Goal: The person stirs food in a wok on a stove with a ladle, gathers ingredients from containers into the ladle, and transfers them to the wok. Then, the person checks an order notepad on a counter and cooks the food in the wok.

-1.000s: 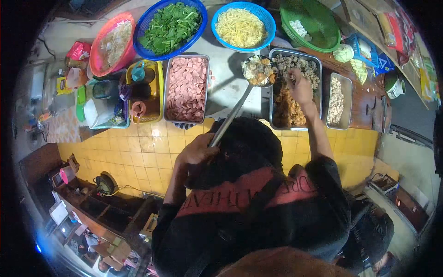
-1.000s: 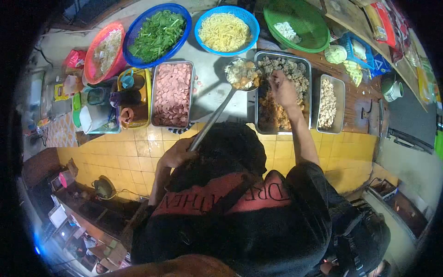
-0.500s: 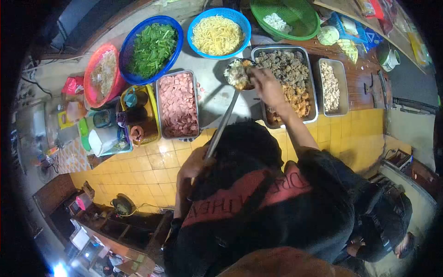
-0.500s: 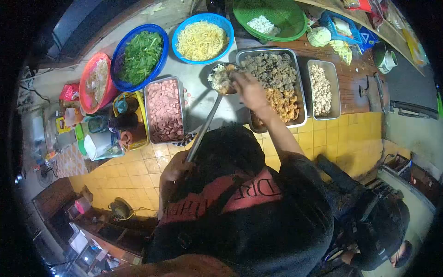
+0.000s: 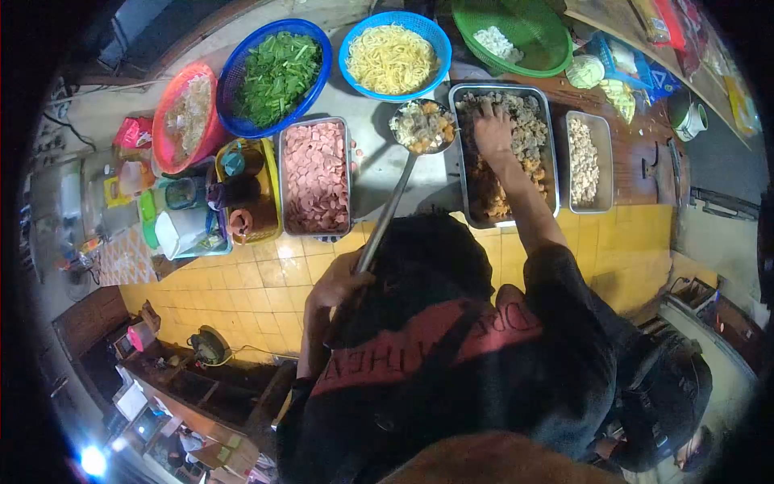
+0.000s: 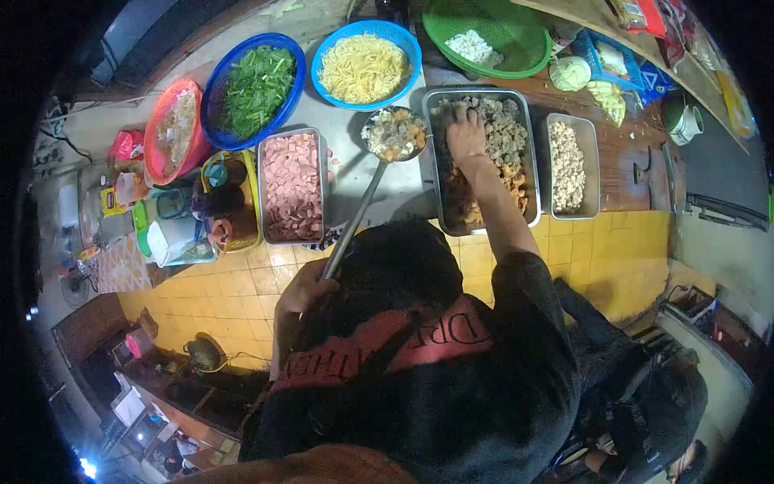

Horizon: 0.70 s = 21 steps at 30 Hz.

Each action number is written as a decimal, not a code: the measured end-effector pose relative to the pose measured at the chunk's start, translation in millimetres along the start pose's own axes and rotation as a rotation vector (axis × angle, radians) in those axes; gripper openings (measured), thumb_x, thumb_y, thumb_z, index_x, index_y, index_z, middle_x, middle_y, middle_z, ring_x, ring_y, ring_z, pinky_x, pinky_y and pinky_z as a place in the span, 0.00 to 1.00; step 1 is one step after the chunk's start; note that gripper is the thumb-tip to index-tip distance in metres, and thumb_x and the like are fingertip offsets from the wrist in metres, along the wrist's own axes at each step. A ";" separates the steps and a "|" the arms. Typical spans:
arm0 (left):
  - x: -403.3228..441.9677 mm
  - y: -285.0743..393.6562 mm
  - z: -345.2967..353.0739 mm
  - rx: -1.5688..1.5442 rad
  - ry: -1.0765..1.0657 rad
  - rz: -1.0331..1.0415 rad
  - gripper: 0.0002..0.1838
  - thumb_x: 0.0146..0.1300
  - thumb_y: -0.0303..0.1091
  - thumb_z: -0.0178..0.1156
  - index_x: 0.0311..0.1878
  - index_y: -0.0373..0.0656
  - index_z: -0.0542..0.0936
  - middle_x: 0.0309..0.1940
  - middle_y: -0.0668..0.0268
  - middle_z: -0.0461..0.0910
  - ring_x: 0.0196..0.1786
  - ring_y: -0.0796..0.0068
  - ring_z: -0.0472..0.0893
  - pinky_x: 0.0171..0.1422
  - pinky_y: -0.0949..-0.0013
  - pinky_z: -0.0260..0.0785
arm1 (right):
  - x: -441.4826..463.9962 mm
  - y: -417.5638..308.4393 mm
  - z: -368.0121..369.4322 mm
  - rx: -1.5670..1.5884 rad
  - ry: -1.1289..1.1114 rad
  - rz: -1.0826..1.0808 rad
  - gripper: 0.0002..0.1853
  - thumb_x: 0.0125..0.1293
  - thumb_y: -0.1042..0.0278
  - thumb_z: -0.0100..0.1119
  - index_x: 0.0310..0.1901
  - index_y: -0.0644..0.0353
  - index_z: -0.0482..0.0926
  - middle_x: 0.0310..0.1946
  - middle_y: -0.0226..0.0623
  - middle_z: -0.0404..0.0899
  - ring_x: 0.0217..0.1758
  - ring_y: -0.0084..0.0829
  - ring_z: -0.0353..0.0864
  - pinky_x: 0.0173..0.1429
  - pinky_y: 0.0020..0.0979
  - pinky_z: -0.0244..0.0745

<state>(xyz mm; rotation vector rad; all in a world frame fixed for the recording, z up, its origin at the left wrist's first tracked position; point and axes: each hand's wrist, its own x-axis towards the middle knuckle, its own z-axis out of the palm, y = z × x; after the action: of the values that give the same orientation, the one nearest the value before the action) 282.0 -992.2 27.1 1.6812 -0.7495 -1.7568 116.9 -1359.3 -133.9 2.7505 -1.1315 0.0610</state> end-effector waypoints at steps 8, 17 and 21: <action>-0.7 2.1 1.4 -0.090 -0.004 -0.090 0.15 0.48 0.34 0.59 0.38 0.35 0.72 0.23 0.66 0.72 0.28 0.77 0.71 0.33 0.68 0.65 | -2.0 14.7 -30.6 0.343 -0.129 -0.161 0.19 0.49 0.70 0.61 0.46 0.54 0.73 0.38 0.43 0.79 0.43 0.43 0.78 0.56 0.43 0.67; 1.9 7.7 -0.9 0.066 0.003 -0.065 0.20 0.47 0.34 0.58 0.44 0.33 0.73 0.26 0.64 0.74 0.30 0.73 0.72 0.37 0.67 0.66 | -13.9 20.2 -25.5 0.645 -0.043 -0.161 0.19 0.53 0.72 0.56 0.49 0.58 0.74 0.43 0.46 0.78 0.44 0.46 0.78 0.48 0.40 0.75; -0.1 17.1 1.6 0.024 0.015 -0.019 0.21 0.47 0.32 0.58 0.46 0.34 0.72 0.25 0.65 0.73 0.29 0.75 0.72 0.35 0.69 0.66 | -11.1 7.6 -6.8 0.407 -0.131 -0.167 0.22 0.53 0.67 0.56 0.52 0.59 0.74 0.50 0.45 0.75 0.52 0.44 0.75 0.53 0.38 0.73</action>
<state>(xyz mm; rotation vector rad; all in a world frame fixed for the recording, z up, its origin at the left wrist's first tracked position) 280.9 -1003.5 39.9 1.7205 -0.7531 -1.7527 103.9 -1355.7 -127.3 3.2427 -1.0077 0.1013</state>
